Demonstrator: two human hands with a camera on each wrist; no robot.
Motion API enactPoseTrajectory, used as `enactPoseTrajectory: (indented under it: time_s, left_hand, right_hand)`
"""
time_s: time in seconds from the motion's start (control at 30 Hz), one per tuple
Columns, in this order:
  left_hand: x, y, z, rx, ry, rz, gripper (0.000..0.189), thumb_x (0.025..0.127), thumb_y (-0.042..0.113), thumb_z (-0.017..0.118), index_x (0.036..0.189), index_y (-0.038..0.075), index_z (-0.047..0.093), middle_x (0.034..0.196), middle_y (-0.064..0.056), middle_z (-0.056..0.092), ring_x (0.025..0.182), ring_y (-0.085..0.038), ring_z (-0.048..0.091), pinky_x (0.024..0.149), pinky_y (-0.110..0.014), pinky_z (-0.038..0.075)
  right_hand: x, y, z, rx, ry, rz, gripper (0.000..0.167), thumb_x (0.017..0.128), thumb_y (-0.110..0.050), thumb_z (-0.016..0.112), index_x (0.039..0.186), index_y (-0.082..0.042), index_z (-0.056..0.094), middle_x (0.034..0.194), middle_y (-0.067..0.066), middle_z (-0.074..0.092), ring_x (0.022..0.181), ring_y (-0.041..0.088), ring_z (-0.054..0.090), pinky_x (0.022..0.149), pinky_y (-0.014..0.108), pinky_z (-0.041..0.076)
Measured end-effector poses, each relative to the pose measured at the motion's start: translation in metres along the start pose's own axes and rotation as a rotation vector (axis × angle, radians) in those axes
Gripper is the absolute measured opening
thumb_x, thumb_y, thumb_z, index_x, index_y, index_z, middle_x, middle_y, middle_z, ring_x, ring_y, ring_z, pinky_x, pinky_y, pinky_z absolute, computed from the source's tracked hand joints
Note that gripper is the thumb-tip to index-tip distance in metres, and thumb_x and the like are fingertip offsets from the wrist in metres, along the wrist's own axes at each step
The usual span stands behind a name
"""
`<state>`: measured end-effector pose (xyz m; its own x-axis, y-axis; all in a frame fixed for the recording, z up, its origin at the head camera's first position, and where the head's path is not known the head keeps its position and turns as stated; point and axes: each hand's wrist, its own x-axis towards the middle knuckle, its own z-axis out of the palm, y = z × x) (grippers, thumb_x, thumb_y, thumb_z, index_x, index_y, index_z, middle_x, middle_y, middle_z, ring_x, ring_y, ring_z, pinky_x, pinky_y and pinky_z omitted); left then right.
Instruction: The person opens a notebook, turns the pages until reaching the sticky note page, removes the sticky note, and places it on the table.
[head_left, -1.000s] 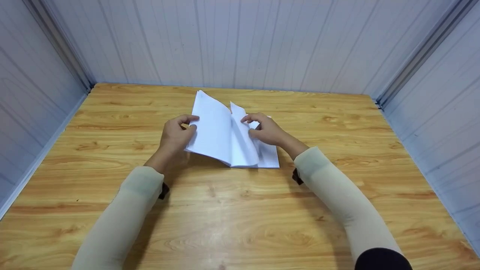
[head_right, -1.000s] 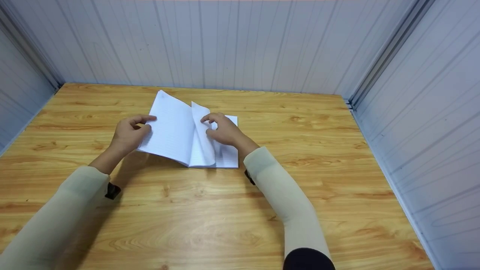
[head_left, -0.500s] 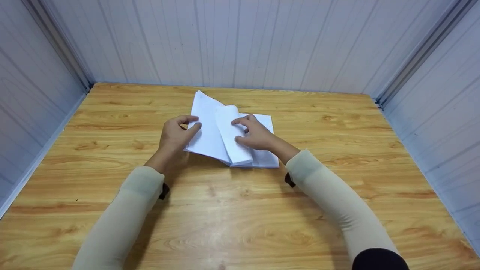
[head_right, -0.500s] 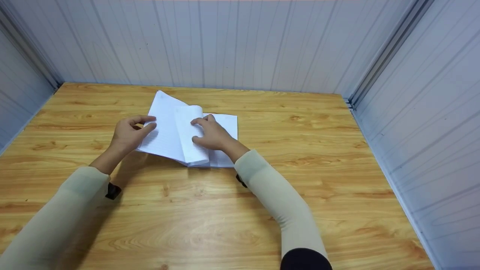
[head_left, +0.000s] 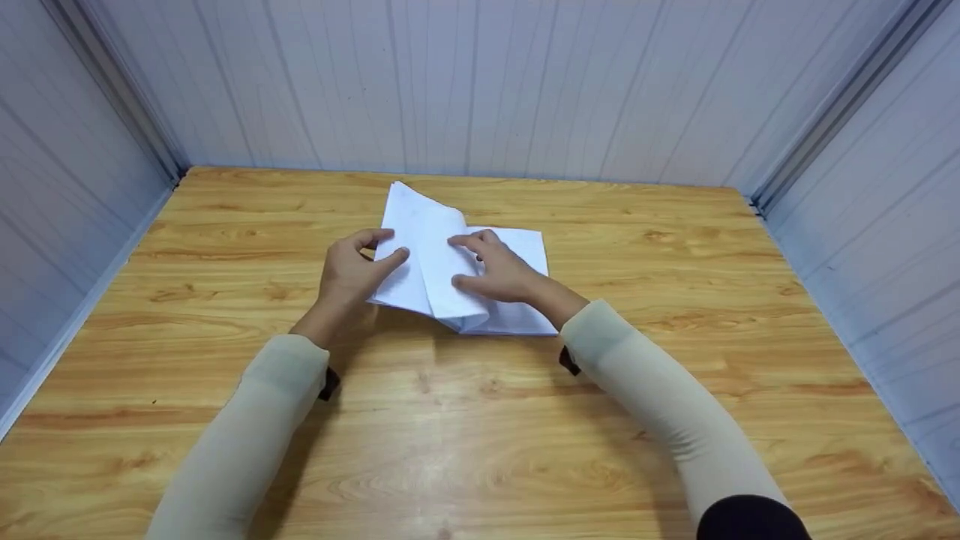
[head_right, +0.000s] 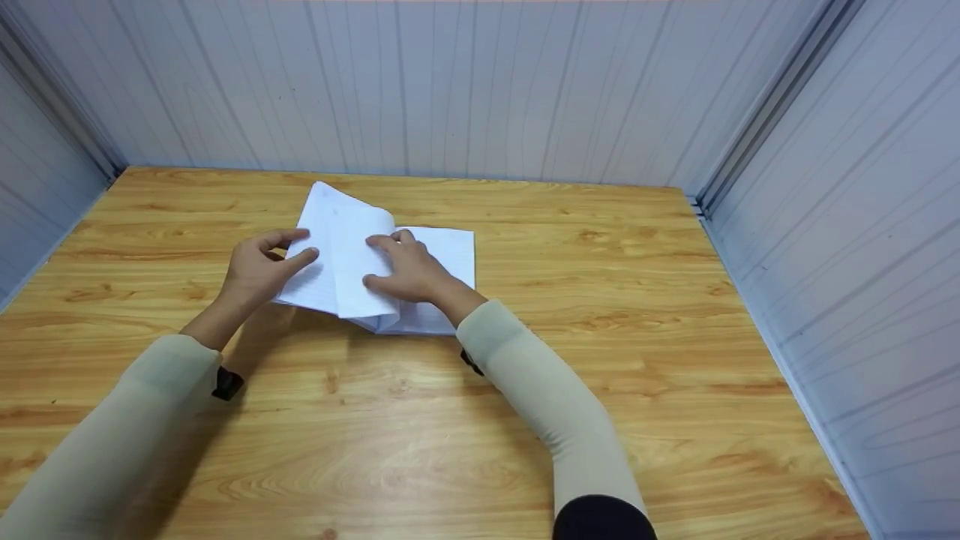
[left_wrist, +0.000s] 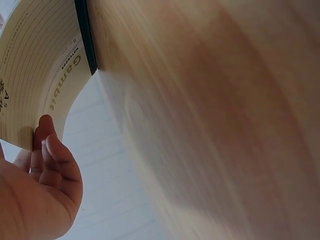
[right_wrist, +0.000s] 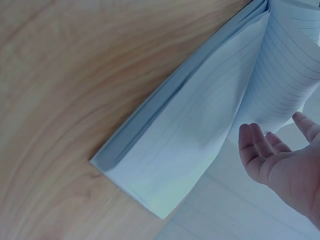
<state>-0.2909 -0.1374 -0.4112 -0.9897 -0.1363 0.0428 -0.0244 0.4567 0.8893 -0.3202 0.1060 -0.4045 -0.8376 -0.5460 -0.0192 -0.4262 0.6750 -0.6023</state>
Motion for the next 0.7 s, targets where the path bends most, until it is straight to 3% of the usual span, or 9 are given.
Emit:
enactPoseTrajectory:
  time_s: [0.33,0.5,0.7]
  left_hand:
    - [0.001,-0.001,-0.001,-0.012,-0.016,-0.025,0.051,0.079,0.038,0.077,0.125,0.022,0.065,0.116,-0.003,0.056,0.094,-0.018,0.051,0.074,-0.023,0.047]
    - [0.001,-0.002,-0.002,0.02,-0.002,0.023,0.044,0.081,0.025,0.072,0.125,0.022,0.065,0.115,-0.004,0.058,0.09,-0.018,0.05,0.073,-0.025,0.044]
    - [0.001,-0.003,-0.002,0.017,0.008,0.028,0.04,0.082,0.017,0.067,0.122,0.019,0.066,0.113,-0.005,0.057,0.087,-0.018,0.05,0.076,-0.024,0.043]
  right_hand:
    - [0.0,0.003,-0.003,-0.067,-0.08,-0.047,0.065,0.085,-0.042,0.063,0.145,-0.033,0.041,0.152,0.01,0.028,0.136,0.031,0.026,0.106,0.052,0.033]
    - [0.001,0.017,-0.014,-0.086,0.015,0.011,0.06,0.084,-0.036,0.063,0.14,-0.023,0.047,0.147,0.011,0.033,0.134,0.033,0.027,0.105,0.053,0.033]
    - [-0.001,0.04,-0.026,-0.188,0.096,0.109,0.058,0.083,-0.038,0.061,0.136,-0.016,0.05,0.142,0.012,0.04,0.133,0.034,0.029,0.104,0.059,0.026]
